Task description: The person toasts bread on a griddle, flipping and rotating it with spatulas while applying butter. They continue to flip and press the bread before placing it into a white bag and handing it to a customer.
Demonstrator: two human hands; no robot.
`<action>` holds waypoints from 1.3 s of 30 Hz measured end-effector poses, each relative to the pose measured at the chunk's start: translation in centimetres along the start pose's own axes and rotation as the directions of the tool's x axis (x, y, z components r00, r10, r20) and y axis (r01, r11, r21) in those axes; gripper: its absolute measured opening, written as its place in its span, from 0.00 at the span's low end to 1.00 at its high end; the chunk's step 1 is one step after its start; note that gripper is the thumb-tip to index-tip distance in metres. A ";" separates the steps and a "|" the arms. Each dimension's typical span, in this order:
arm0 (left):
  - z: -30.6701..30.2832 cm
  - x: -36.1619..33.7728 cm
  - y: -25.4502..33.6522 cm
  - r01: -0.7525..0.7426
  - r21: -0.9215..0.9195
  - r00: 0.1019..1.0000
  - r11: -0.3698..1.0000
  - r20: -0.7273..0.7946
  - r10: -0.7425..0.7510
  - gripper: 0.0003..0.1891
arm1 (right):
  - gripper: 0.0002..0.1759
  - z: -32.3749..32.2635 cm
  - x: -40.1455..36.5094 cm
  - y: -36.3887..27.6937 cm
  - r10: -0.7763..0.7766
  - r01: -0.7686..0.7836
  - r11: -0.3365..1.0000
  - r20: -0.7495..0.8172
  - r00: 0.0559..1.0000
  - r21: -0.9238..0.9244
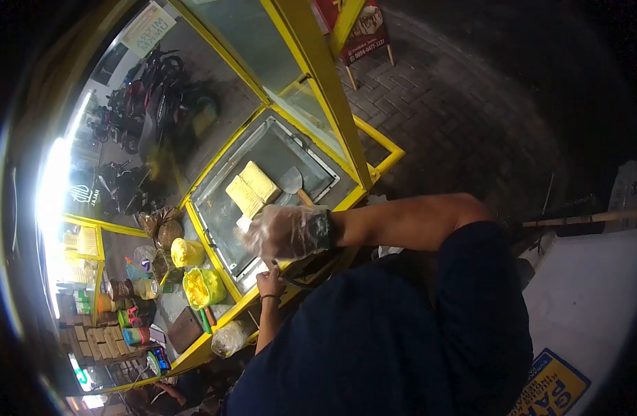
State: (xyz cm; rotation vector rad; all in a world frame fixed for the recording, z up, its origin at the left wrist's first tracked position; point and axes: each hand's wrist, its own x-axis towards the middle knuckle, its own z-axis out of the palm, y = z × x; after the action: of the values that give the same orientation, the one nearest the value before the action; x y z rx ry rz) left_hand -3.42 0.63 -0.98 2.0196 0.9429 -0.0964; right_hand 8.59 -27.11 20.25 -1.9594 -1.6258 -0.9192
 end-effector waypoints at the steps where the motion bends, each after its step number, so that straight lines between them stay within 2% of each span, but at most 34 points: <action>1: 0.1 0.9 -1.4 -0.196 0.138 0.980 0.971 -0.001 0.198 0.24 | 0.19 -1.1 0.6 -0.3 -0.035 0.032 0.996 0.035 0.999 0.077; 2: 0.3 2.9 -4.1 -0.379 0.268 0.922 0.886 0.024 0.387 0.24 | 0.16 -2.0 1.2 -0.5 -0.069 0.068 0.991 0.002 0.998 0.114; 4: 0.0 3.3 -4.4 -0.555 0.457 0.811 0.695 0.112 0.574 0.23 | 0.11 -3.0 2.1 -0.7 -0.139 0.150 0.971 -0.069 0.988 0.185; 5: -0.1 3.5 -4.6 -0.620 0.536 0.739 0.573 0.153 0.656 0.23 | 0.10 -2.2 2.1 -1.0 -0.132 0.141 0.974 -0.067 0.989 0.176; 8: -0.3 2.4 -4.8 -0.446 0.352 0.884 0.822 0.034 0.466 0.20 | 0.07 -1.3 2.1 -1.5 -0.133 0.142 0.979 -0.069 0.989 0.144; 11: -0.5 1.1 -5.1 -0.220 0.116 0.974 0.969 -0.031 0.224 0.19 | 0.05 -4.8 2.8 -0.6 -0.130 0.137 0.979 -0.056 0.990 0.153; 14: -1.8 -3.1 -4.1 -0.140 0.232 0.988 0.963 0.093 0.122 0.24 | 0.04 -3.4 1.1 0.6 -0.082 0.065 0.954 0.045 0.996 0.292; 15: -1.8 -3.8 -4.7 -0.158 0.260 0.982 0.953 0.140 0.124 0.24 | 0.05 -2.8 0.1 1.2 -0.053 0.024 0.950 0.085 0.995 0.312; 17: -1.6 -5.4 -6.7 -0.195 0.302 0.965 0.933 0.228 0.128 0.24 | 0.16 0.3 -4.4 2.6 -0.003 -0.076 0.968 0.314 0.949 0.239; 19: -0.7 -5.7 -12.8 -0.165 0.368 0.976 0.915 0.197 0.097 0.25 | 0.08 3.2 -9.3 3.4 0.151 -0.205 0.895 0.163 0.975 0.396; 21: -0.2 -4.7 -24.3 -0.252 0.477 0.955 0.842 0.262 0.137 0.25 | 0.12 6.0 -16.4 4.0 0.354 -0.553 0.729 0.469 0.809 0.404; 22: -0.4 -5.9 -27.9 -0.267 0.608 0.955 0.747 0.273 0.119 0.26 | 0.16 5.4 -18.6 3.7 0.394 -0.698 0.651 0.653 0.647 0.298; 23: 0.0 -7.5 -30.4 0.095 0.554 0.949 0.827 0.201 -0.243 0.24 | 0.16 6.6 -22.2 3.5 0.400 -0.782 0.588 0.765 0.505 0.208; 24: -0.4 -10.2 -32.0 0.158 0.581 0.932 0.798 0.179 -0.314 0.24 | 0.16 3.4 -22.4 2.9 0.416 -0.860 0.487 0.825 0.383 0.154; 25: -0.6 -11.9 -32.8 0.217 0.582 0.915 0.783 0.158 -0.371 0.24 | 0.14 6.0 -29.0 1.4 0.571 -0.783 0.602 0.602 0.558 0.155; 26: -0.6 -13.7 -32.8 0.276 0.575 0.896 0.770 0.136 -0.423 0.24 | 0.14 6.6 -34.0 0.0 0.632 -0.845 0.534 0.652 0.418 0.025; 27: -0.6 -14.8 -32.7 0.309 0.567 0.884 0.763 0.125 -0.451 0.23 | 0.13 6.4 -37.1 -1.1 0.539 -0.794 0.586 0.811 0.229 -0.165; 28: -0.5 -15.7 -32.5 0.331 0.559 0.876 0.760 0.117 -0.468 0.23 | 0.14 6.3 -40.3 -2.1 0.408 -0.667 0.686 0.913 0.024 -0.289; 29: -0.6 -16.1 -32.2 0.341 0.553 0.874 0.760 0.111 -0.473 0.23 | 0.14 5.9 -43.9 -4.9 0.601 -0.781 0.352 0.764 -0.234 -0.516; 30: -0.6 -16.4 -32.1 0.342 0.547 0.876 0.764 0.109 -0.470 0.23 | 0.15 4.8 -46.6 -6.9 0.564 -0.745 0.267 0.726 -0.393 -0.611; 31: -0.3 -16.2 -31.9 0.337 0.536 0.883 0.774 0.106 -0.458 0.23 | 0.16 3.5 -48.5 -8.6 0.470 -0.695 0.291 0.731 -0.495 -0.657; 33: -0.4 -15.4 -31.7 0.289 0.526 0.913 0.800 0.102 -0.396 0.22 | 0.17 1.6 -50.6 -10.9 0.295 -0.639 0.361 0.733 -0.613 -0.680; 35: -0.9 -12.8 -31.5 0.186 0.522 0.955 0.832 0.104 -0.278 0.22 | 0.19 1.4 -51.1 -11.7 0.223 -0.633 0.362 0.723 -0.654 -0.684; 37: -1.4 -9.5 -29.9 0.091 0.482 0.984 0.872 0.091 -0.153 0.21 | 0.21 2.5 -50.2 -11.8 0.280 -0.654 0.313 0.724 -0.630 -0.689; 38: -1.5 -9.1 -27.4 0.132 0.358 0.981 0.924 0.084 -0.172 0.20 | 0.22 3.6 -49.6 -11.6 0.351 -0.669 0.278 0.722 -0.597 -0.689; 39: -2.5 -10.0 -20.8 0.171 0.227 0.978 0.959 0.077 -0.192 0.18 | 0.23 5.2 -48.9 -10.8 0.425 -0.693 0.250 0.720 -0.549 -0.676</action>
State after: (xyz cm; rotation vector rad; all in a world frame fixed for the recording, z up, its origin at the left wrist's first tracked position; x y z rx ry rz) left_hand -24.73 3.38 -9.77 2.1019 1.0930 -0.4136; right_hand -5.34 -54.68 -19.50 -2.7400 -0.0562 1.5432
